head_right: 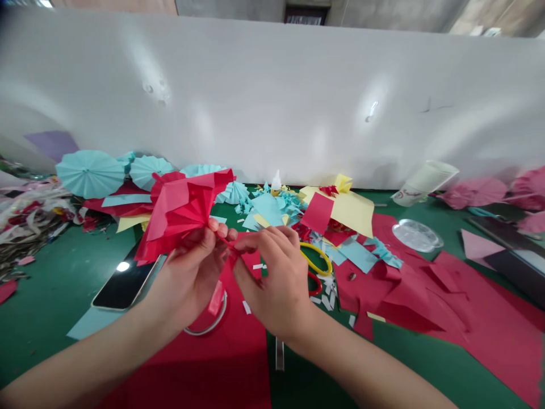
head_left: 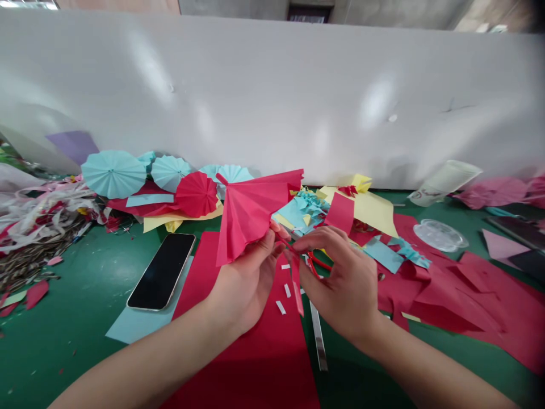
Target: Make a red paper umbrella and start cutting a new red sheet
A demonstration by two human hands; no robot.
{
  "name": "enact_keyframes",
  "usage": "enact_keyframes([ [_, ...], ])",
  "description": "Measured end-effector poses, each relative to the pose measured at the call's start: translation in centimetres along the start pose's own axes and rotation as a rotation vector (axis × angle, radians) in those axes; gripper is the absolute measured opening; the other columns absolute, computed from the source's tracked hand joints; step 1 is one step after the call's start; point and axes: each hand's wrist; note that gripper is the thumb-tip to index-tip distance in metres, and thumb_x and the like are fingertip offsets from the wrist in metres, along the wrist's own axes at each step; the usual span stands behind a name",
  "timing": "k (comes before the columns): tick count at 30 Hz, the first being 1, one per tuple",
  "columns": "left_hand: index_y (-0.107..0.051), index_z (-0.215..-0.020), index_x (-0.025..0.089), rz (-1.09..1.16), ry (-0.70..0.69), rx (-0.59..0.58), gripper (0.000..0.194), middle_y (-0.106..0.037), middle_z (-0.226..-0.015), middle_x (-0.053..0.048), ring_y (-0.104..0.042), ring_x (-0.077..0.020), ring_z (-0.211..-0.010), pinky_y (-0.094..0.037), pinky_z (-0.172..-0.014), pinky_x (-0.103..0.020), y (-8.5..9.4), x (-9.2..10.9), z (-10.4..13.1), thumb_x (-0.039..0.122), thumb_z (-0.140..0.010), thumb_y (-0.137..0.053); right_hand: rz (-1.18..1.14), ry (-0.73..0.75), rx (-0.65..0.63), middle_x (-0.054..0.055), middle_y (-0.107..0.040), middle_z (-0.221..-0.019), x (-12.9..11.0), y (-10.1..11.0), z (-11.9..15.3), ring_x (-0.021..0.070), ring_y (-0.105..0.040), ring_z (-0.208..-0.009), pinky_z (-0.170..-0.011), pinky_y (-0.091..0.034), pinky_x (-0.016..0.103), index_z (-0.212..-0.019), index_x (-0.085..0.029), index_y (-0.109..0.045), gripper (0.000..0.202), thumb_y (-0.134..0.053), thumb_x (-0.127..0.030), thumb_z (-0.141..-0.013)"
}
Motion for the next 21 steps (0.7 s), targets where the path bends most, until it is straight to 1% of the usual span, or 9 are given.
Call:
enact_keyframes([
  [3, -0.062, -0.07, 0.017, 0.026, 0.01, -0.031, 0.007, -0.057, -0.073, 0.002, -0.053, -0.0094, -0.075, -0.042, -0.074, -0.021, 0.13, -0.03, 0.01, 0.016, -0.076, -0.059, -0.19, -0.201, -0.091, -0.002, -0.06, -0.067, -0.15, 0.24, -0.15, 0.0121, -0.056, -0.062, -0.062, -0.046, 0.027, -0.072, -0.02, -0.054, 0.011, -0.056, -0.009, -0.069],
  [6, -0.063, -0.068, 0.018, 0.031, 0.024, -0.015, 0.005, -0.056, -0.072, 0.003, -0.053, -0.0092, -0.076, -0.041, -0.075, -0.02, 0.13, 0.0, 0.05, 0.018, -0.073, -0.063, -0.391, -0.386, -0.172, -0.001, -0.059, -0.065, -0.32, 0.46, -0.46, 0.012, -0.056, -0.063, -0.058, -0.046, 0.024, -0.069, -0.019, -0.054, 0.006, -0.059, -0.018, -0.072],
  [9, -0.063, -0.067, 0.021, -0.018, 0.02, -0.004, 0.005, -0.057, -0.072, 0.003, -0.054, -0.0108, -0.076, -0.042, -0.073, -0.021, 0.1, 0.09, 0.08, 0.02, -0.071, -0.065, -0.53, -0.513, -0.197, -0.001, -0.058, -0.065, -0.33, 0.5, -0.73, 0.0111, -0.056, -0.062, -0.056, -0.046, 0.022, -0.068, -0.019, -0.055, 0.01, -0.062, -0.025, -0.072],
  [12, -0.062, -0.067, 0.023, -0.052, 0.0, 0.005, 0.006, -0.058, -0.072, 0.002, -0.054, -0.0132, -0.078, -0.043, -0.073, -0.023, 0.12, 0.15, 0.1, 0.019, -0.072, -0.064, -0.639, -0.577, -0.187, -0.002, -0.059, -0.066, -0.14, 0.36, -0.71, 0.0104, -0.057, -0.062, -0.055, -0.046, 0.022, -0.069, -0.02, -0.057, 0.011, -0.064, -0.027, -0.071],
  [14, -0.062, -0.067, 0.022, -0.049, -0.01, 0.011, 0.007, -0.058, -0.072, 0.001, -0.054, -0.0133, -0.078, -0.043, -0.073, -0.024, 0.12, 0.11, 0.1, 0.018, -0.073, -0.062, -0.634, -0.573, -0.167, -0.002, -0.061, -0.066, -0.04, 0.23, -0.55, 0.0107, -0.058, -0.063, -0.055, -0.046, 0.022, -0.069, -0.02, -0.057, 0.01, -0.064, -0.027, -0.071],
  [16, -0.063, -0.068, 0.021, -0.029, -0.007, 0.006, 0.008, -0.058, -0.072, 0.002, -0.054, -0.0113, -0.076, -0.044, -0.074, -0.022, 0.11, -0.01, 0.08, 0.018, -0.075, -0.061, -0.55, -0.517, -0.129, -0.002, -0.062, -0.067, -0.03, 0.13, -0.33, 0.0111, -0.059, -0.064, -0.056, -0.047, 0.023, -0.069, -0.02, -0.057, 0.009, -0.064, -0.024, -0.071],
  [18, -0.063, -0.069, 0.02, 0.013, 0.011, -0.007, 0.009, -0.058, -0.073, 0.002, -0.054, -0.009, -0.075, -0.043, -0.072, -0.02, 0.13, -0.2, 0.02, 0.019, -0.077, -0.059, -0.428, -0.405, -0.075, -0.002, -0.062, -0.068, -0.07, 0.03, -0.1, 0.0117, -0.059, -0.065, -0.058, -0.047, 0.024, -0.068, -0.02, -0.056, 0.009, -0.064, -0.019, -0.071],
  [21, -0.065, -0.072, 0.017, 0.066, 0.04, 0.004, 0.011, -0.061, -0.074, 0.002, -0.055, -0.0074, -0.073, -0.043, -0.068, -0.017, 0.18, -0.43, -0.06, 0.018, -0.079, -0.056, -0.242, -0.182, 0.014, -0.001, -0.061, -0.066, -0.04, -0.11, 0.11, 0.0131, -0.058, -0.064, -0.06, -0.047, 0.027, -0.064, -0.02, -0.052, 0.014, -0.061, -0.011, -0.07],
])
Point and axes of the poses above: each hand's wrist, its own z-axis away from the middle knuckle, its own y-axis out of the back of the hand, x = y × z
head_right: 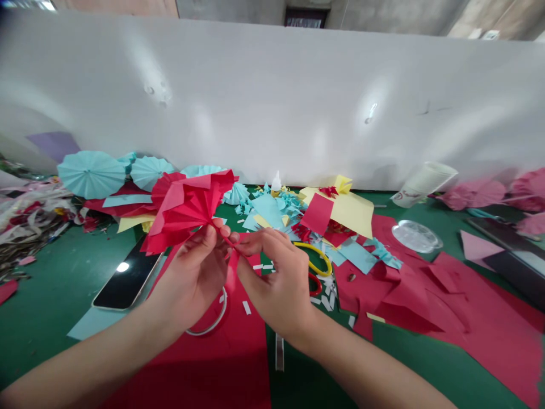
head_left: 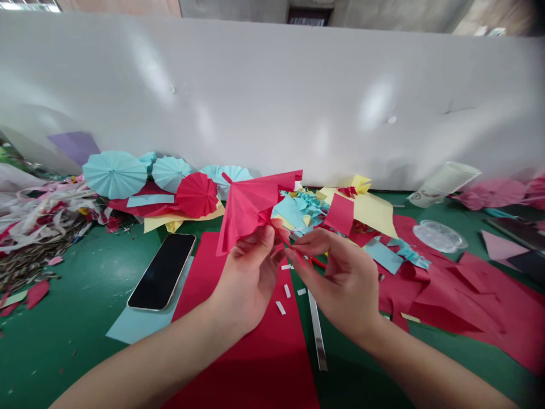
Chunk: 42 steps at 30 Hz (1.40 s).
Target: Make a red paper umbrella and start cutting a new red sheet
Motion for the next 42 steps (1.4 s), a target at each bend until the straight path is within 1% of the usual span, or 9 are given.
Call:
enact_keyframes([
  [3, -0.066, -0.073, 0.016, -0.004, 0.01, 0.052, 0.011, -0.063, -0.074, 0.001, -0.057, -0.007, -0.072, -0.044, -0.065, -0.016, -0.1, 0.0, 0.0, 0.016, -0.079, -0.057, 0.149, 0.207, 0.041, 0.0, -0.06, -0.065, 0.3, 0.0, 0.0, 0.0146, -0.058, -0.063, -0.064, -0.046, 0.033, -0.064, -0.021, -0.048, 0.018, -0.057, -0.006, -0.069],
  [7, -0.066, -0.072, 0.017, -0.002, 0.041, 0.104, 0.009, -0.063, -0.074, 0.001, -0.057, -0.0068, -0.071, -0.045, -0.065, -0.016, -0.4, 0.3, 0.2, 0.018, -0.078, -0.059, 0.291, 0.378, 0.046, 0.0, -0.062, -0.068, 0.8, 0.1, 0.1, 0.016, -0.057, -0.065, -0.072, -0.043, 0.039, -0.068, -0.022, -0.047, 0.021, -0.058, -0.004, -0.068],
  [11, -0.066, -0.072, 0.017, 0.029, 0.072, 0.109, 0.008, -0.063, -0.074, 0.001, -0.058, -0.0069, -0.071, -0.046, -0.067, -0.017, -0.4, 0.3, 0.3, 0.019, -0.077, -0.06, 0.401, 0.444, 0.028, -0.002, -0.063, -0.072, 1.2, 0.2, 0.3, 0.0161, -0.057, -0.065, -0.078, -0.04, 0.043, -0.071, -0.024, -0.048, 0.022, -0.059, -0.005, -0.068],
  [16, -0.066, -0.069, 0.018, 0.03, 0.074, 0.148, 0.007, -0.064, -0.073, 0.001, -0.058, -0.0076, -0.072, -0.045, -0.067, -0.017, -0.3, 0.3, 0.3, 0.017, -0.075, -0.062, 0.406, 0.451, 0.034, -0.002, -0.063, -0.074, 1.2, 0.1, 0.5, 0.0162, -0.057, -0.068, -0.081, -0.038, 0.043, -0.072, -0.024, -0.048, 0.021, -0.057, -0.005, -0.068],
  [21, -0.065, -0.068, 0.017, -0.031, 0.03, 0.148, 0.007, -0.062, -0.069, 0.002, -0.057, -0.0069, -0.067, -0.043, -0.066, -0.018, -0.5, 0.4, 0.3, 0.017, -0.074, -0.062, 0.291, 0.363, 0.039, -0.001, -0.063, -0.072, 0.9, -0.1, 0.3, 0.0162, -0.058, -0.069, -0.078, -0.04, 0.041, -0.074, -0.023, -0.05, 0.02, -0.058, -0.006, -0.068],
  [28, -0.064, -0.07, 0.019, -0.033, -0.013, 0.076, 0.003, -0.061, -0.074, 0.003, -0.055, -0.0074, -0.072, -0.04, -0.069, -0.019, 0.0, 0.2, 0.2, 0.021, -0.072, -0.065, 0.178, 0.229, 0.042, 0.0, -0.062, -0.068, 0.0, -0.1, 0.2, 0.0158, -0.059, -0.065, -0.07, -0.045, 0.037, -0.068, -0.022, -0.052, 0.013, -0.057, -0.01, -0.07],
  [31, -0.064, -0.071, 0.019, -0.042, 0.004, 0.032, 0.004, -0.06, -0.074, 0.003, -0.054, -0.0075, -0.073, -0.039, -0.068, -0.019, 0.1, 0.3, 0.2, 0.021, -0.074, -0.063, 0.141, 0.082, 0.023, -0.001, -0.061, -0.067, -0.1, -0.1, 0.2, 0.0149, -0.058, -0.065, -0.067, -0.047, 0.033, -0.067, -0.021, -0.053, 0.01, -0.06, -0.014, -0.071],
  [35, -0.063, -0.07, 0.019, -0.056, -0.004, 0.005, 0.005, -0.058, -0.073, 0.003, -0.052, -0.0085, -0.073, -0.039, -0.069, -0.02, 0.1, 0.4, 0.2, 0.021, -0.075, -0.062, -0.014, -0.141, -0.045, -0.001, -0.062, -0.069, -0.1, 0.0, 0.0, 0.0149, -0.059, -0.068, -0.062, -0.048, 0.029, -0.071, -0.021, -0.057, 0.005, -0.062, -0.02, -0.071],
  [42, -0.062, -0.065, 0.018, -0.088, -0.039, 0.01, 0.01, -0.056, -0.07, 0.003, -0.051, -0.008, -0.072, -0.039, -0.068, -0.019, -0.1, 0.5, 0.2, 0.017, -0.075, -0.061, -0.23, -0.401, -0.176, 0.0, -0.06, -0.065, 0.3, 0.3, -0.4, 0.0153, -0.058, -0.065, -0.062, -0.048, 0.031, -0.069, -0.019, -0.058, 0.009, -0.063, -0.027, -0.07],
])
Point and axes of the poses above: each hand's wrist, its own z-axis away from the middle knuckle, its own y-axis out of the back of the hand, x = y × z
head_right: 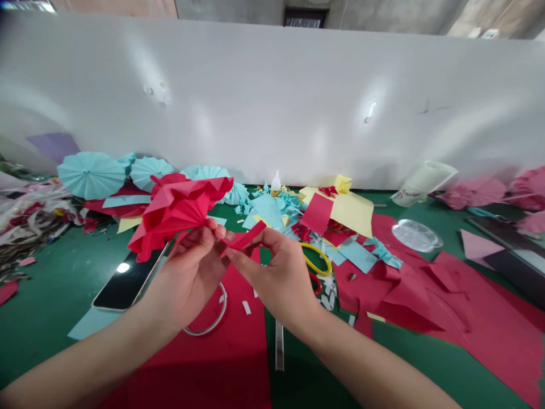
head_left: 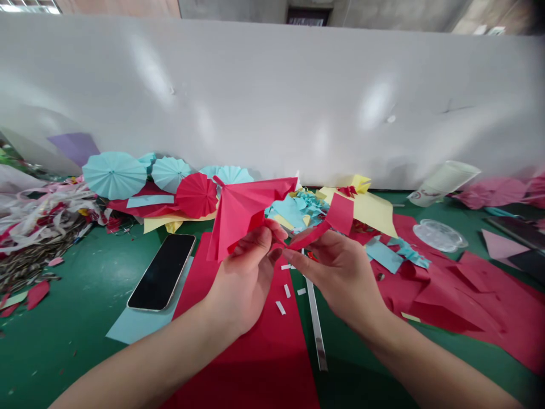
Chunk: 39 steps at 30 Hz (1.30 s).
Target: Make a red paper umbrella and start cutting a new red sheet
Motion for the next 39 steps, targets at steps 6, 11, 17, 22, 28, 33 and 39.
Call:
enact_keyframes([
  [6, -0.062, -0.066, 0.019, -0.013, 0.004, -0.028, 0.011, -0.055, -0.069, 0.004, -0.051, -0.0075, -0.071, -0.038, -0.068, -0.018, 0.12, -0.06, -0.03, 0.017, -0.077, -0.059, -0.107, -0.083, -0.079, -0.001, -0.058, -0.064, 0.14, 0.12, -0.16, 0.0119, -0.054, -0.061, -0.059, -0.045, 0.028, -0.066, -0.018, -0.055, 0.015, -0.064, -0.03, -0.07],
  [11, -0.061, -0.068, 0.018, 0.018, 0.019, -0.002, 0.012, -0.055, -0.071, 0.003, -0.05, -0.0072, -0.073, -0.038, -0.069, -0.018, 0.23, -0.08, -0.1, 0.017, -0.079, -0.056, -0.146, -0.124, -0.069, -0.002, -0.057, -0.062, -0.02, 0.16, -0.27, 0.0092, -0.049, -0.057, -0.051, -0.038, 0.023, -0.064, -0.018, -0.057, 0.016, -0.066, -0.03, -0.068],
  [17, -0.059, -0.065, 0.017, 0.055, 0.038, -0.001, 0.015, -0.052, -0.068, 0.003, -0.048, -0.0082, -0.069, -0.039, -0.067, -0.019, 0.01, -0.07, -0.15, 0.017, -0.08, -0.056, -0.338, -0.294, -0.141, -0.002, -0.057, -0.059, -0.08, 0.11, -0.53, 0.0099, -0.052, -0.059, -0.056, -0.039, 0.023, -0.062, -0.018, -0.061, 0.016, -0.069, -0.032, -0.064],
  [22, -0.059, -0.065, 0.017, 0.108, 0.066, -0.024, 0.017, -0.051, -0.068, 0.003, -0.049, -0.0082, -0.07, -0.039, -0.065, -0.019, 0.03, -0.1, -0.1, 0.015, -0.081, -0.054, -0.496, -0.349, -0.163, -0.003, -0.058, -0.058, -0.24, -0.12, -0.69, 0.0077, -0.052, -0.058, -0.058, -0.041, 0.021, -0.058, -0.018, -0.06, 0.015, -0.072, -0.027, -0.061],
  [28, -0.062, -0.068, 0.015, 0.111, 0.065, 0.013, 0.021, -0.055, -0.072, 0.001, -0.051, -0.0075, -0.073, -0.041, -0.066, -0.019, 0.07, -0.08, -0.15, 0.013, -0.084, -0.048, -0.359, -0.248, -0.092, -0.004, -0.055, -0.055, -0.15, -0.16, -0.51, 0.0075, -0.049, -0.053, -0.052, -0.039, 0.021, -0.057, -0.018, -0.056, 0.017, -0.069, -0.027, -0.063],
  [33, -0.065, -0.074, 0.017, 0.047, 0.069, 0.037, 0.006, -0.061, -0.079, 0.001, -0.054, -0.0091, -0.081, -0.04, -0.073, -0.02, 0.17, -0.23, -0.09, 0.019, -0.077, -0.06, 0.041, -0.056, 0.03, -0.004, -0.053, -0.054, -0.41, 0.07, -0.22, 0.0074, -0.045, -0.046, -0.043, -0.034, 0.021, -0.058, -0.018, -0.053, 0.016, -0.064, -0.026, -0.068],
  [39, -0.066, -0.074, 0.018, 0.009, 0.116, 0.125, 0.008, -0.06, -0.075, 0.001, -0.053, -0.0101, -0.077, -0.038, -0.073, -0.022, 0.45, -0.42, -0.22, 0.026, -0.072, -0.066, 0.424, 0.426, 0.205, -0.001, -0.059, -0.063, 0.22, -0.24, -0.04, 0.0116, -0.055, -0.061, -0.057, -0.043, 0.025, -0.059, -0.018, -0.05, 0.015, -0.061, -0.013, -0.069],
])
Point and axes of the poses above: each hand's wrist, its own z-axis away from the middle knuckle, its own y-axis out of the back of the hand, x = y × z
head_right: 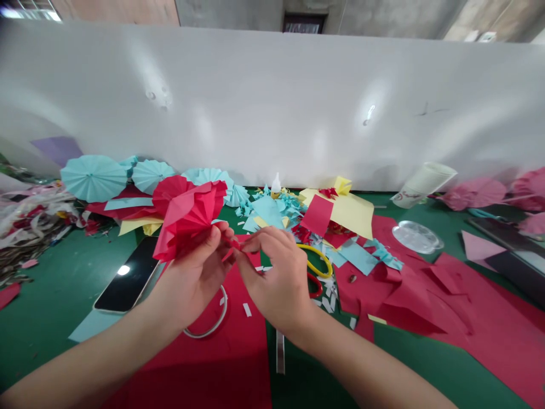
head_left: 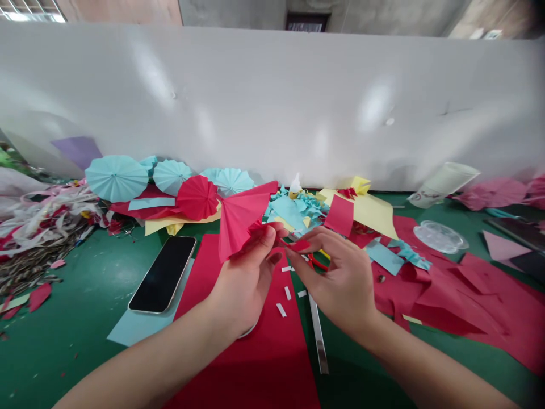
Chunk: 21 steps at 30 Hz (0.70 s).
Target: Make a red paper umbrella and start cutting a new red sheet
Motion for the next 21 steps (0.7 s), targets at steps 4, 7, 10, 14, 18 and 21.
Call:
enact_keyframes([
  [4, -0.065, -0.073, 0.018, 0.017, -0.011, -0.042, 0.007, -0.058, -0.073, 0.002, -0.051, -0.008, -0.071, -0.037, -0.068, -0.02, 0.17, -0.06, -0.02, 0.024, -0.072, -0.066, 0.067, 0.159, 0.042, 0.002, -0.061, -0.069, 0.27, -0.25, 0.23, 0.0145, -0.058, -0.068, -0.065, -0.045, 0.03, -0.067, -0.017, -0.053, 0.009, -0.059, -0.012, -0.071],
  [7, -0.064, -0.072, 0.018, -0.001, -0.056, -0.079, 0.006, -0.057, -0.073, 0.002, -0.05, -0.0074, -0.07, -0.037, -0.066, -0.018, 0.2, -0.05, 0.07, 0.023, -0.074, -0.064, 0.055, 0.188, 0.063, 0.004, -0.063, -0.074, 0.12, -0.25, 0.18, 0.0163, -0.059, -0.073, -0.068, -0.046, 0.033, -0.074, -0.017, -0.055, 0.006, -0.058, -0.012, -0.073],
  [10, -0.063, -0.071, 0.018, -0.021, -0.071, -0.104, 0.006, -0.055, -0.073, 0.002, -0.049, -0.0077, -0.07, -0.037, -0.064, -0.019, 0.14, 0.0, 0.07, 0.023, -0.075, -0.062, 0.063, 0.229, 0.09, 0.004, -0.063, -0.075, -0.05, -0.25, 0.12, 0.0165, -0.059, -0.072, -0.069, -0.046, 0.034, -0.073, -0.017, -0.055, 0.007, -0.058, -0.011, -0.072],
  [14, -0.061, -0.069, 0.018, -0.031, -0.086, -0.133, 0.007, -0.054, -0.073, 0.002, -0.048, -0.0087, -0.071, -0.037, -0.068, -0.02, 0.02, 0.0, -0.08, 0.021, -0.075, -0.061, 0.055, 0.24, 0.108, 0.004, -0.062, -0.073, -0.22, -0.23, 0.12, 0.0158, -0.059, -0.069, -0.068, -0.046, 0.033, -0.069, -0.018, -0.053, 0.01, -0.059, -0.009, -0.071],
  [18, -0.061, -0.066, 0.018, -0.035, -0.127, -0.113, 0.008, -0.054, -0.072, 0.002, -0.049, -0.0092, -0.072, -0.038, -0.07, -0.021, -0.07, -0.04, -0.01, 0.02, -0.074, -0.062, -0.013, 0.099, 0.099, 0.001, -0.06, -0.072, -0.51, 0.03, 0.1, 0.0143, -0.059, -0.071, -0.066, -0.046, 0.029, -0.067, -0.019, -0.05, 0.013, -0.06, -0.01, -0.07],
  [21, -0.061, -0.067, 0.018, -0.051, -0.128, -0.105, 0.01, -0.055, -0.072, 0.002, -0.049, -0.0092, -0.072, -0.037, -0.072, -0.022, -0.11, -0.04, 0.14, 0.02, -0.076, -0.06, -0.15, -0.112, -0.024, -0.001, -0.058, -0.069, -0.65, 0.38, -0.05, 0.0121, -0.056, -0.067, -0.06, -0.045, 0.025, -0.067, -0.02, -0.05, 0.011, -0.058, -0.015, -0.073],
])
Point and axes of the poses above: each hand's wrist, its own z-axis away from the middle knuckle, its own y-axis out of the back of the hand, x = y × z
